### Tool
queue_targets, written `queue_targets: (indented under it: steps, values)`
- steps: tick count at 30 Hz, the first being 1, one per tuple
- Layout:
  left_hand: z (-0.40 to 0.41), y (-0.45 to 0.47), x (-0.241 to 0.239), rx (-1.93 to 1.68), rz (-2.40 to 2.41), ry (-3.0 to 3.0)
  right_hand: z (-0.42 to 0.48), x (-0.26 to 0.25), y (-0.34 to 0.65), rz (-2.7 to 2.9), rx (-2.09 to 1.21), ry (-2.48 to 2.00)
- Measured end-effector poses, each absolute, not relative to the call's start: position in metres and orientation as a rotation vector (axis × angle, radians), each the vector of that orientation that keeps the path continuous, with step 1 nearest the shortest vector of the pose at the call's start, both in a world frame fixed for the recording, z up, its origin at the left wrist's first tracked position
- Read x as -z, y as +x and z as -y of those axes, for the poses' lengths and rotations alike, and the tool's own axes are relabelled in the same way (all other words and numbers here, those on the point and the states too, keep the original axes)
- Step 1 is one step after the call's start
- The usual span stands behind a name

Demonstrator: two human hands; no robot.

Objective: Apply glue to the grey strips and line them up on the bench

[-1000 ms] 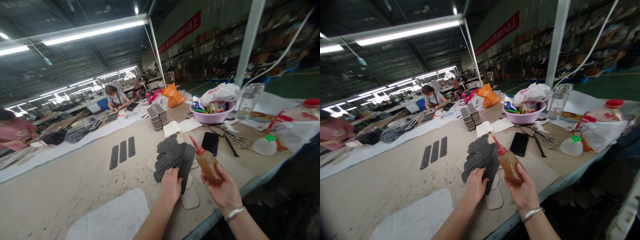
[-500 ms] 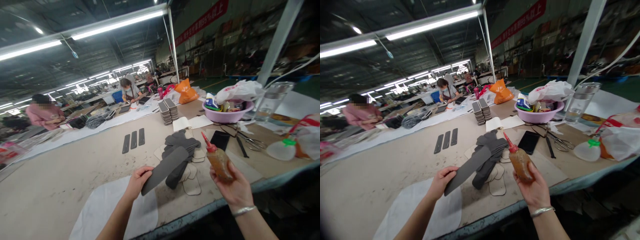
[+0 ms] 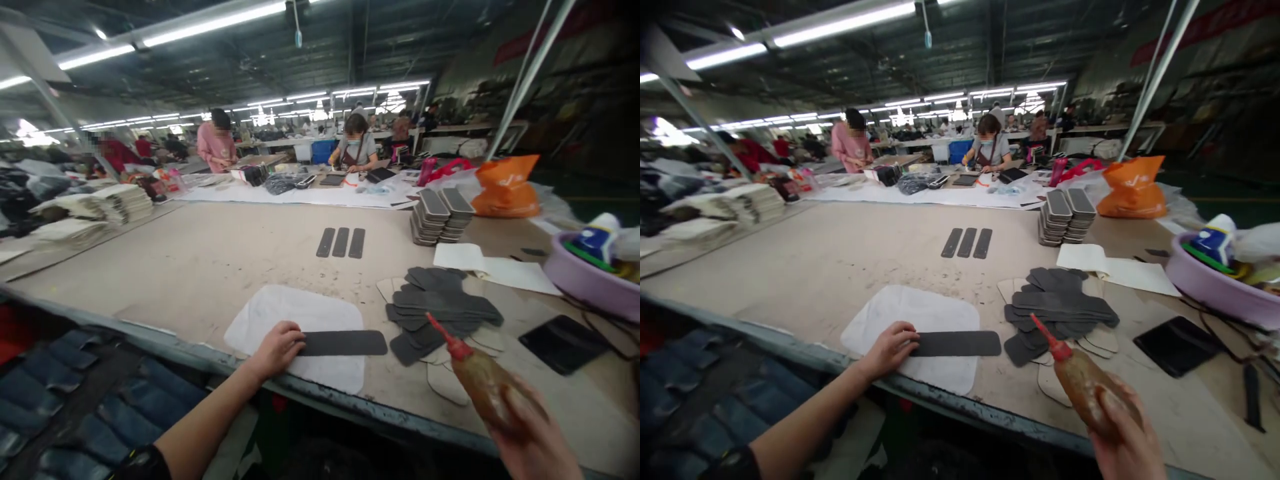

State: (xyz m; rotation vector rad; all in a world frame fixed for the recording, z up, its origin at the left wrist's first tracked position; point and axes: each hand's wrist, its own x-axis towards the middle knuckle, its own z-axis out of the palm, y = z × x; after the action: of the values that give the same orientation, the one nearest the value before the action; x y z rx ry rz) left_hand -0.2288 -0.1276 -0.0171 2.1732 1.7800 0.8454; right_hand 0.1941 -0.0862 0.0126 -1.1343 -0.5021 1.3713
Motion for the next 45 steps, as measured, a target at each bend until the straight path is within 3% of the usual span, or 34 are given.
queue_targets:
  steps: [5,9,17,30,45]
  values:
    - [0.146,-0.246,0.017,-0.66,-1.57,2.225,0.104,-0.019,0.143,0.841,-1.288,-1.291]
    - [0.144,-0.251,0.022,-0.722,-1.495,2.306,0.119,-0.026,0.087,1.308,-1.059,-1.416]
    - [0.143,-0.254,0.033,-0.829,-1.455,2.433,0.129,0.0,0.012,1.961,-0.558,-1.065]
    - [0.143,-0.252,0.032,-0.844,-1.468,2.433,0.128,0.007,-0.004,2.057,-0.456,-1.007]
    - [0.143,-0.25,0.029,-0.849,-1.478,2.449,0.106,0.01,0.08,1.857,-0.071,-1.33]
